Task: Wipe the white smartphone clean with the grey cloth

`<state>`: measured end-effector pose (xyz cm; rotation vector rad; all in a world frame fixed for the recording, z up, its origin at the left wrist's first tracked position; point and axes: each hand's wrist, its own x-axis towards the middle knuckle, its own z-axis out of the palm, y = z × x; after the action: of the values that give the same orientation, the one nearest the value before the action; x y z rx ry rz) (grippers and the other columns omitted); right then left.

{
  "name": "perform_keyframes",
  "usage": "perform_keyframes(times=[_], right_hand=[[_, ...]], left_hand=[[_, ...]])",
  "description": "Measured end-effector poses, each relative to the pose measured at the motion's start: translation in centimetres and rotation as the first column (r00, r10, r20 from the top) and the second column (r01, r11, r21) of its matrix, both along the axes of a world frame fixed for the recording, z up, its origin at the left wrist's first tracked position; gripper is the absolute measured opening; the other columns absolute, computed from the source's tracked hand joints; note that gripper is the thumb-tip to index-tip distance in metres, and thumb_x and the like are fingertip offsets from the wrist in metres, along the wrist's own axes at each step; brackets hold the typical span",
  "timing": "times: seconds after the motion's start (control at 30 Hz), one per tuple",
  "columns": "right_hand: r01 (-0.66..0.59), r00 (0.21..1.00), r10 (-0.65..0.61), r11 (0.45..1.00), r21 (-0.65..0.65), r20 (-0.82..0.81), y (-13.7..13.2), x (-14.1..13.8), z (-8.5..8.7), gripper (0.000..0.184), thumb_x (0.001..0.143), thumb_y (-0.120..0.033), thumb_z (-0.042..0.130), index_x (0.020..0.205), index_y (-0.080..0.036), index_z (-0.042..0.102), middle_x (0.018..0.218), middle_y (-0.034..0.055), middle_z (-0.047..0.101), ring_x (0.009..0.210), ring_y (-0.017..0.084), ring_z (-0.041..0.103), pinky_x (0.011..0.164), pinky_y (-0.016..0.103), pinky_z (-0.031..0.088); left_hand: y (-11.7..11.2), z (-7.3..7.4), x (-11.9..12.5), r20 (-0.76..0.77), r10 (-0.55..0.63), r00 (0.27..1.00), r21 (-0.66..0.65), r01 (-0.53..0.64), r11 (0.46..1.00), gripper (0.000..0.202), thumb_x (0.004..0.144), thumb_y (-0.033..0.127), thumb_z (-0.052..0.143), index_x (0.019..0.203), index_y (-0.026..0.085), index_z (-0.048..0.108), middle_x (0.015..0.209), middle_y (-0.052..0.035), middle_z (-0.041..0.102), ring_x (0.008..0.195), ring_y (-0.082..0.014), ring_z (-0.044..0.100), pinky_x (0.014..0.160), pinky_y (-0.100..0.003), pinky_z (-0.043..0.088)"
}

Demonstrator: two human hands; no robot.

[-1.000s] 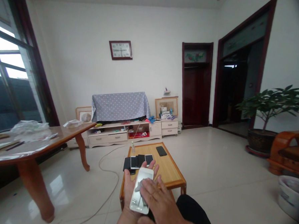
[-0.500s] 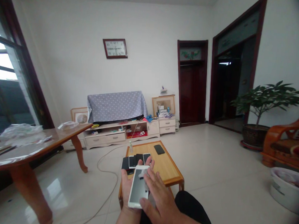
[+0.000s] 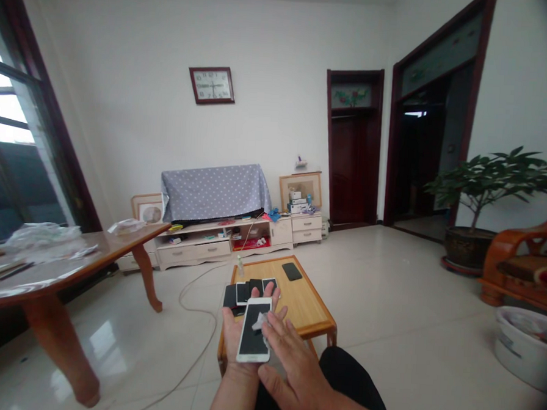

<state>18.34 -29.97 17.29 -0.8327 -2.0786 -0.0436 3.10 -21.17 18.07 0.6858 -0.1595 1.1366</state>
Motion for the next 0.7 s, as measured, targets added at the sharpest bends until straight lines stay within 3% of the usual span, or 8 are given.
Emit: perform_keyframes(times=[0.17,0.23,0.43,0.5,0.6,0.7], right_hand=[[-0.095,0.992,0.081,0.984,0.150,0.098,-0.6,-0.5,-1.4,0.078,0.100,-0.056,0.049,0.159,-0.012,0.023,0.155,0.0182,0.042,0.147,0.029,0.035,0.119,0.052,0.033],[-0.086,0.990,0.068,0.985,0.147,0.124,-0.9,-0.5,-1.3,0.080,0.098,-0.060,0.052,0.158,-0.013,0.027,0.154,0.0169,0.044,0.146,0.030,0.036,0.120,0.052,0.031],[0.047,0.982,-0.049,0.999,0.015,0.181,-0.3,0.6,1.1,0.066,0.102,-0.052,0.046,0.156,-0.017,0.033,0.159,0.0135,0.037,0.148,0.032,0.033,0.119,0.063,0.025],[0.037,0.982,-0.048,0.997,0.062,0.185,-0.1,0.5,0.6,0.070,0.101,-0.057,0.048,0.155,-0.015,0.035,0.157,0.0149,0.039,0.147,0.033,0.033,0.119,0.063,0.026],[-0.080,0.983,0.045,0.978,0.191,0.181,-0.1,-0.1,-0.5,0.079,0.094,-0.069,0.050,0.152,-0.017,0.040,0.149,0.0138,0.051,0.143,0.031,0.042,0.121,0.058,0.026],[-0.070,0.981,0.040,0.985,0.156,0.192,0.0,0.0,-0.3,0.074,0.096,-0.067,0.048,0.152,-0.019,0.041,0.150,0.0118,0.050,0.142,0.029,0.044,0.122,0.056,0.024]], left_hand=[[0.4,-0.7,-0.5,0.019,0.000,1.000,-0.010,0.001,1.000,0.076,0.085,0.084,0.025,0.135,0.038,0.060,0.163,0.0028,0.034,0.156,-0.0286,0.010,0.125,-0.056,0.015],[0.1,-0.6,-0.3,-0.007,-0.042,0.999,-0.034,0.042,0.999,0.074,0.085,0.084,0.027,0.133,0.039,0.061,0.163,0.0032,0.034,0.156,-0.0274,0.008,0.125,-0.057,0.013],[-0.5,-0.4,0.6,-0.045,-0.110,0.993,-0.029,0.108,0.994,0.078,0.087,0.083,0.022,0.134,0.033,0.060,0.166,-0.0024,0.028,0.156,-0.0275,0.005,0.125,-0.058,0.004],[-0.4,-0.7,0.3,-0.034,-0.099,0.994,-0.018,0.099,0.995,0.084,0.087,0.084,0.019,0.137,0.029,0.058,0.166,-0.0068,0.027,0.156,-0.0293,0.005,0.124,-0.061,0.003],[-0.3,-1.1,-0.1,-0.031,-0.098,0.995,-0.024,0.097,0.995,0.089,0.086,0.086,0.017,0.143,0.026,0.052,0.166,-0.0094,0.027,0.156,-0.0305,0.002,0.123,-0.063,0.003],[-0.5,-1.1,0.1,-0.052,-0.113,0.992,-0.030,0.112,0.993,0.088,0.086,0.085,0.017,0.144,0.027,0.051,0.167,-0.0074,0.022,0.156,-0.0307,0.000,0.124,-0.062,0.002]])
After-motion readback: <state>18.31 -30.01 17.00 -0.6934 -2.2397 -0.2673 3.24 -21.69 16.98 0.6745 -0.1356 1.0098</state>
